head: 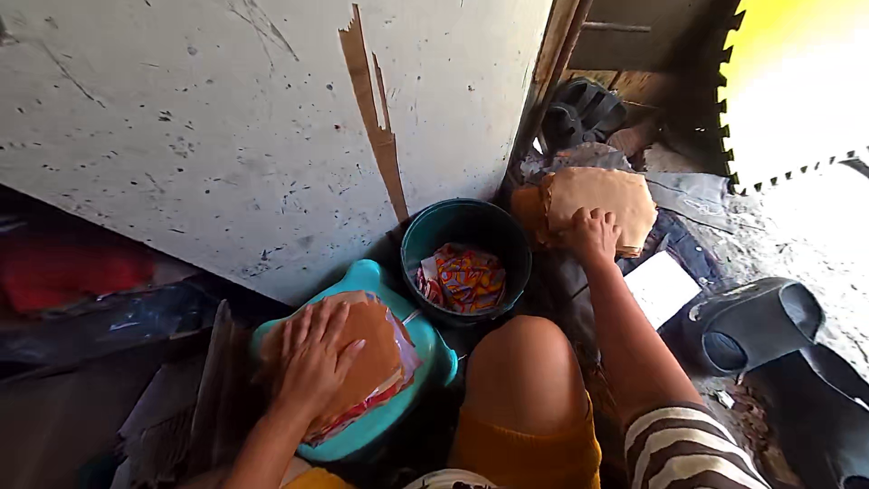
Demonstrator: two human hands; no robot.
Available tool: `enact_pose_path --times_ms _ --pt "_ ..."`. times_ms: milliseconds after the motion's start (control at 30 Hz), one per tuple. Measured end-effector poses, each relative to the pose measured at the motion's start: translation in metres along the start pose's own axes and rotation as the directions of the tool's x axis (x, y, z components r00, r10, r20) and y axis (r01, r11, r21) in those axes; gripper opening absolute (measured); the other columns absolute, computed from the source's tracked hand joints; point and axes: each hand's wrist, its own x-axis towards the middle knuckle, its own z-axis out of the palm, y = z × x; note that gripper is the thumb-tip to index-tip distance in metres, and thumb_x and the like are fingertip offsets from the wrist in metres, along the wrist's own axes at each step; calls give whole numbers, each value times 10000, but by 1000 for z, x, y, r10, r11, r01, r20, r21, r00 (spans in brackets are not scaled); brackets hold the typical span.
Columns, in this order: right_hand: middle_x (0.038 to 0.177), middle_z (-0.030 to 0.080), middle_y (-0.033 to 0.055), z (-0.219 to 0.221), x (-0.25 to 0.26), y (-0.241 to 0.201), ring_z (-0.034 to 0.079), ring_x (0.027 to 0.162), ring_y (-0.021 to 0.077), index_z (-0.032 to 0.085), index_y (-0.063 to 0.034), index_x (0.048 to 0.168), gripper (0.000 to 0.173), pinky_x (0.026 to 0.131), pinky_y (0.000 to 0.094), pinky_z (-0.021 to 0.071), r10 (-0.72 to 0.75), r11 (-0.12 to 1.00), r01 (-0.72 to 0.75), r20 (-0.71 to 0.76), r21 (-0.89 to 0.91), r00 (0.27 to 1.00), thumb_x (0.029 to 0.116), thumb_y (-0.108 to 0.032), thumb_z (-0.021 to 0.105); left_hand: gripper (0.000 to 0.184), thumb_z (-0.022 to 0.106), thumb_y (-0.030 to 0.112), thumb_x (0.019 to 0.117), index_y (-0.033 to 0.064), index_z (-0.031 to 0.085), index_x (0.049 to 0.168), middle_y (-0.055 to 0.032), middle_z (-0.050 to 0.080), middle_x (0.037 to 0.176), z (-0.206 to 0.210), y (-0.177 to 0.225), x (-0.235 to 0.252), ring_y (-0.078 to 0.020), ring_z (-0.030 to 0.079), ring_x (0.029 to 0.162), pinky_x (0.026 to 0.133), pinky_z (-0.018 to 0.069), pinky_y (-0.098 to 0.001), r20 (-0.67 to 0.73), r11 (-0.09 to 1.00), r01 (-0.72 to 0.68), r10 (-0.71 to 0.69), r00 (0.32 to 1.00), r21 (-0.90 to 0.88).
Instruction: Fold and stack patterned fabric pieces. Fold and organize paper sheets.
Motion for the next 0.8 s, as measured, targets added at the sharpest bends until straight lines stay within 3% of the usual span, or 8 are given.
enact_pose_path --times_ms 200,367,500,600,667,700,800 --pt "1151 642 287 -6 10 21 519 1187 552 710 -32 1084 300 914 758 393 -112 990 108 35 95 993 939 -290 760 786 247 645 1031 86 477 1533 -231 424 1576 -2 5 2 -502 365 1455 1155 221 -734 -13 1000 16 -16 1000 1" --pt "1142 673 278 -21 9 24 541 1194 529 729 5 1108 253 1019 695 388 -113 983 96 105 157 988 963 -202 731 792 257 644 1029 73 467 1536 -233 413 1582 1 4 1 -506 352 1461 1160 208 -731 -4 1000 1 -1 1000 5" --pt "1131 686 268 -21 9 32 565 1184 513 731 15 1098 223 1021 676 405 -127 982 110 101 156 987 974 -168 700 804 259 664 1022 86 464 1542 -240 394 1592 -7 5 3 -521 327 1468 1152 183 -752 38 999 -4 5 999 -38" --pt "1116 691 273 -25 10 29 581 1171 513 709 27 1118 222 1017 673 406 -108 979 89 95 186 990 999 -150 651 758 350 634 1012 64 554 1469 -303 371 1579 -26 16 18 -576 296 1455 1136 149 -779 26 984 20 -16 1000 -177" --pt "1093 690 290 -27 10 27 602 1139 522 684 43 1144 237 999 685 416 -88 975 67 91 212 992 1025 -148 610 714 397 601 1022 36 606 1405 -298 399 1562 -39 37 41 -541 333 1451 1157 210 -725 -14 960 -5 1 1000 -281" --pt "1093 687 296 -28 11 26 608 1130 526 675 48 1155 245 989 692 425 -81 973 60 89 222 993 1033 -149 596 678 412 571 1033 29 614 1387 -273 430 1549 -44 52 56 -484 383 1442 1159 288 -664 -13 940 -26 24 1000 -341" --pt "1107 681 295 -27 14 24 612 1130 521 650 49 1175 247 979 684 441 -58 974 38 81 223 995 1046 -144 565 476 462 375 1072 41 600 1383 -143 605 1389 -39 119 109 -231 598 1276 1066 502 -455 88 784 -86 177 980 -614"
